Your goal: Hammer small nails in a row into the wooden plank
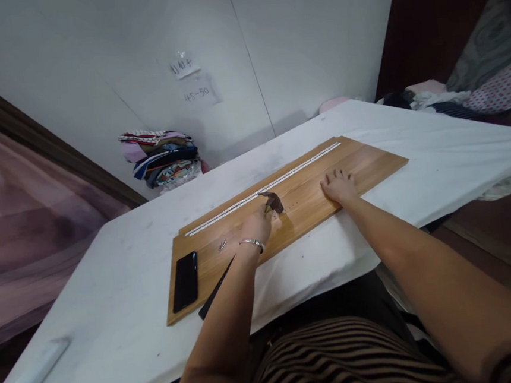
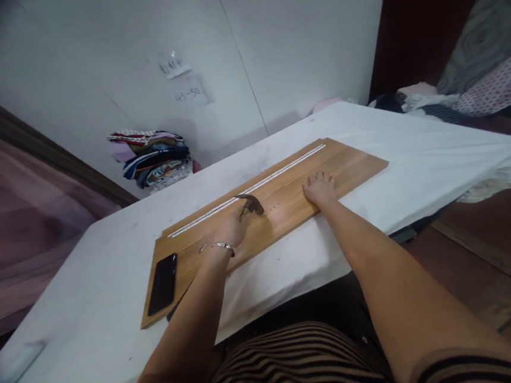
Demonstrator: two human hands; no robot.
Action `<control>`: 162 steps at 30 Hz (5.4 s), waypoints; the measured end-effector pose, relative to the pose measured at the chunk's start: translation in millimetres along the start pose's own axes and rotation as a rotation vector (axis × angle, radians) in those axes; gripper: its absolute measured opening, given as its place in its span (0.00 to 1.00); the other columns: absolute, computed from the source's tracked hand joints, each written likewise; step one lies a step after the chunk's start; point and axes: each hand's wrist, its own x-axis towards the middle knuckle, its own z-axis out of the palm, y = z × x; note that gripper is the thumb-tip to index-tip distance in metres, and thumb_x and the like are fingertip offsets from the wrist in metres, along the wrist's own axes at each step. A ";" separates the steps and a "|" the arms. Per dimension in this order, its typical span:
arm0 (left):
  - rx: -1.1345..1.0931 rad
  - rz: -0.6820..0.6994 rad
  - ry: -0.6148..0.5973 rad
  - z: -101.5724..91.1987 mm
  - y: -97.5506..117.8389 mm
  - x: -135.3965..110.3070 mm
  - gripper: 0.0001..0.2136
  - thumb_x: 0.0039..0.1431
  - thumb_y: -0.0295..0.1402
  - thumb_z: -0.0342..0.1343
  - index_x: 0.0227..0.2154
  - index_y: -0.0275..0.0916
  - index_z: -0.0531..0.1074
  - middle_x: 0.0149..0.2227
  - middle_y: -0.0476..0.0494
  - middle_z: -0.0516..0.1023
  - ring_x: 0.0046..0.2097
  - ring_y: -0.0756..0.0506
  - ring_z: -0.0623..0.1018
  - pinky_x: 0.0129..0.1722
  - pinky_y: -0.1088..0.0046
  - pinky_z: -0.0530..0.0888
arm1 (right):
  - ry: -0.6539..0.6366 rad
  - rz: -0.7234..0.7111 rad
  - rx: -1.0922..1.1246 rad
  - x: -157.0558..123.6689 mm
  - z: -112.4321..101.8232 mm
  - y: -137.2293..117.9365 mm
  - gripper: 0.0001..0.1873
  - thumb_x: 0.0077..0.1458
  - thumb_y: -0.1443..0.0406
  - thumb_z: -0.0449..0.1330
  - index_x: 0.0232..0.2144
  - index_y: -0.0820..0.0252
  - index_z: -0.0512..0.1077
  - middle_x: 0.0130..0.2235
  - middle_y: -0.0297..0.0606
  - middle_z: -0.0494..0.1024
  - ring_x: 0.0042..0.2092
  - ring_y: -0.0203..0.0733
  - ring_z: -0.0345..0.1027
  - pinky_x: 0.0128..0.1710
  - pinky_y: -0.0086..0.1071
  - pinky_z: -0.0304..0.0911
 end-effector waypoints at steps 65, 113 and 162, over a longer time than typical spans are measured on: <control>-0.027 -0.025 -0.032 3.5 -2.2 -1.4 0.17 0.71 0.38 0.46 0.56 0.43 0.74 0.49 0.36 0.83 0.50 0.38 0.82 0.47 0.65 0.74 | -0.036 0.004 -0.058 4.8 1.4 4.2 0.32 0.69 0.55 0.38 0.61 0.64 0.71 0.67 0.55 0.66 0.67 0.58 0.54 0.65 0.55 0.47; 0.037 -0.054 -0.058 -8.7 8.2 -6.1 0.17 0.71 0.38 0.44 0.55 0.44 0.74 0.51 0.35 0.83 0.53 0.36 0.81 0.49 0.63 0.74 | -0.025 0.005 -0.037 2.0 -1.5 1.4 0.31 0.68 0.55 0.40 0.59 0.65 0.72 0.66 0.56 0.67 0.67 0.59 0.55 0.65 0.55 0.47; 0.057 -0.068 -0.090 -20.9 17.4 -16.6 0.18 0.72 0.37 0.45 0.59 0.45 0.73 0.54 0.37 0.82 0.55 0.37 0.81 0.50 0.64 0.74 | -0.022 0.001 -0.040 1.1 -1.7 1.7 0.30 0.69 0.55 0.41 0.60 0.64 0.72 0.67 0.56 0.66 0.68 0.59 0.54 0.65 0.55 0.47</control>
